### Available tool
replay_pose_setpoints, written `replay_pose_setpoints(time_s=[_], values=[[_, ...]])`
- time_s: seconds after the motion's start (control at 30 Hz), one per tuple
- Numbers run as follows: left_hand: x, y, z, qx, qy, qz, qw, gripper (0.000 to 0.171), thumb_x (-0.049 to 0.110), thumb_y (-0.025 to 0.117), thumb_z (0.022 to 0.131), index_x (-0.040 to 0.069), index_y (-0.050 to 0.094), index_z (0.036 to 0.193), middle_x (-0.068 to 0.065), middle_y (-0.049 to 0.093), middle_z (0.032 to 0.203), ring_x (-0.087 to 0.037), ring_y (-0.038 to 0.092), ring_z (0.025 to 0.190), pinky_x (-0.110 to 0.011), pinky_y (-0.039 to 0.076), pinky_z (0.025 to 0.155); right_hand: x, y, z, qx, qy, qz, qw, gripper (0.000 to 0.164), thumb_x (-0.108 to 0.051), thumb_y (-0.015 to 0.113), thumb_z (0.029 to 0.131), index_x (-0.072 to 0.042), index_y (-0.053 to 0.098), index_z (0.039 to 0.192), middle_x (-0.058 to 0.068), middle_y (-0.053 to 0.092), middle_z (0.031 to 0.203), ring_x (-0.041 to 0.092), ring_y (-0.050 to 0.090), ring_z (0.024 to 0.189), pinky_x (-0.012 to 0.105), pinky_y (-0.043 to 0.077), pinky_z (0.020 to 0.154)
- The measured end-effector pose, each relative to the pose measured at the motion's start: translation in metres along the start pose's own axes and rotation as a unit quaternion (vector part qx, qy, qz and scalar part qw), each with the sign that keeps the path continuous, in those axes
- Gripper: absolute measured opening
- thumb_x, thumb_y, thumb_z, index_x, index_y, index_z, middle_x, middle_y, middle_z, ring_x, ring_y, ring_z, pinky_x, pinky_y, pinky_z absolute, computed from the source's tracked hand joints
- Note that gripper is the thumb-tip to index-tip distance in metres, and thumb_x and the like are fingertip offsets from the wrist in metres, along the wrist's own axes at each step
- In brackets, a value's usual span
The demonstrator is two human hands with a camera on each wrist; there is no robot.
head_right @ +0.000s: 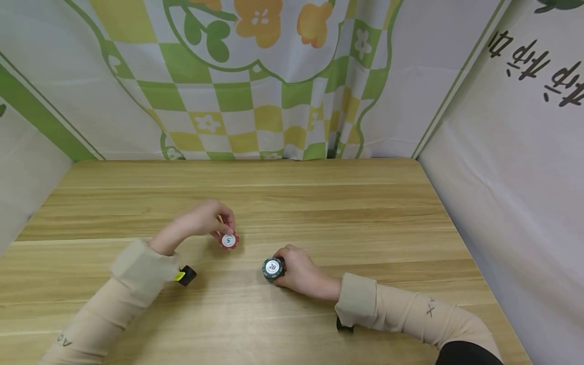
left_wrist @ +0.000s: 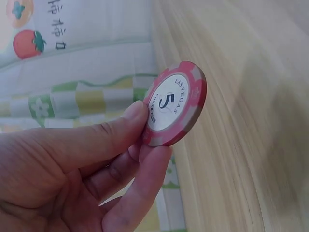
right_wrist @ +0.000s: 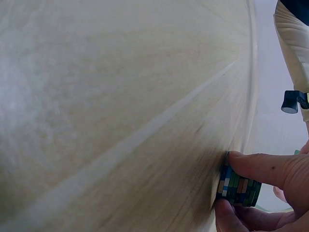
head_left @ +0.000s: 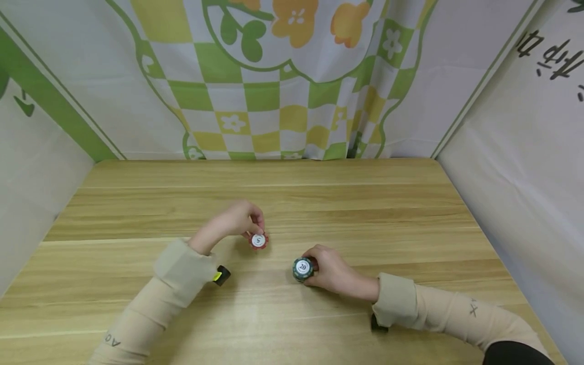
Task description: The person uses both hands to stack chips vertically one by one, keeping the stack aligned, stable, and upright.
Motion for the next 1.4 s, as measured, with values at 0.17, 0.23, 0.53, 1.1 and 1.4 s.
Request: replay_pose_setpoints(time_s=[0.17,0.23,0.53,1.1,1.4], values=[[0.01,0.008,0.001,-0.009,0.011,-0.003,0.9999,0.008,-0.002,0.067,0.076,-0.002,0.06,0.073,-0.006,0.057,0.069,-0.013,0.055,0.059,-0.024,0.05,0.053,0.0,-0.001,0.0,0.004,-0.003,0.003,1.0,0.042,-0.006,0.081,0.062,0.003,0.061,0.098,0.007,0.059,0.092,0.015,0.056,0.084,0.03,0.048,0.074],[0.013,0.012,0.001,-0.013,0.015,-0.003,0.9998,0.008,-0.002,0.067,0.076,-0.002,0.06,0.073,-0.006,0.057,0.069,-0.013,0.056,0.059,-0.024,0.05,0.052,0.0,-0.001,0.0,0.006,-0.005,0.003,1.0,0.042,-0.006,0.081,0.062,0.003,0.061,0.098,0.007,0.059,0.091,0.015,0.056,0.084,0.03,0.048,0.074],[0.024,0.026,0.001,-0.035,0.013,-0.021,0.9991,0.008,-0.001,0.067,0.077,-0.001,0.06,0.073,-0.005,0.057,0.071,-0.013,0.056,0.062,-0.025,0.051,0.054,0.001,-0.001,0.001,0.009,-0.007,0.006,1.0,0.041,-0.007,0.081,0.062,0.002,0.062,0.097,0.006,0.059,0.09,0.015,0.056,0.084,0.031,0.047,0.075],[0.034,0.049,0.004,-0.057,0.02,-0.106,0.9925,0.004,-0.004,0.066,0.077,-0.006,0.062,0.077,-0.005,0.059,0.066,-0.01,0.056,0.056,-0.028,0.052,0.054,0.001,-0.002,0.001,0.014,-0.013,0.003,1.0,0.042,-0.008,0.081,0.061,0.002,0.062,0.096,0.005,0.059,0.089,0.014,0.055,0.082,0.029,0.047,0.073],[0.03,0.064,0.011,-0.067,-0.004,-0.176,0.9821,0.007,-0.003,0.064,0.079,-0.009,0.062,0.083,-0.005,0.059,0.067,-0.009,0.055,0.057,-0.031,0.053,0.059,0.0,-0.002,0.001,0.012,-0.017,0.001,1.0,0.043,-0.008,0.081,0.061,0.003,0.061,0.097,0.007,0.059,0.09,0.015,0.055,0.082,0.029,0.048,0.072]])
Point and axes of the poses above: each hand's wrist, its own z-axis towards the middle knuckle, its own y-axis out of the palm, x = y × z, the point moved 9 cm from there along z, towards the middle knuckle
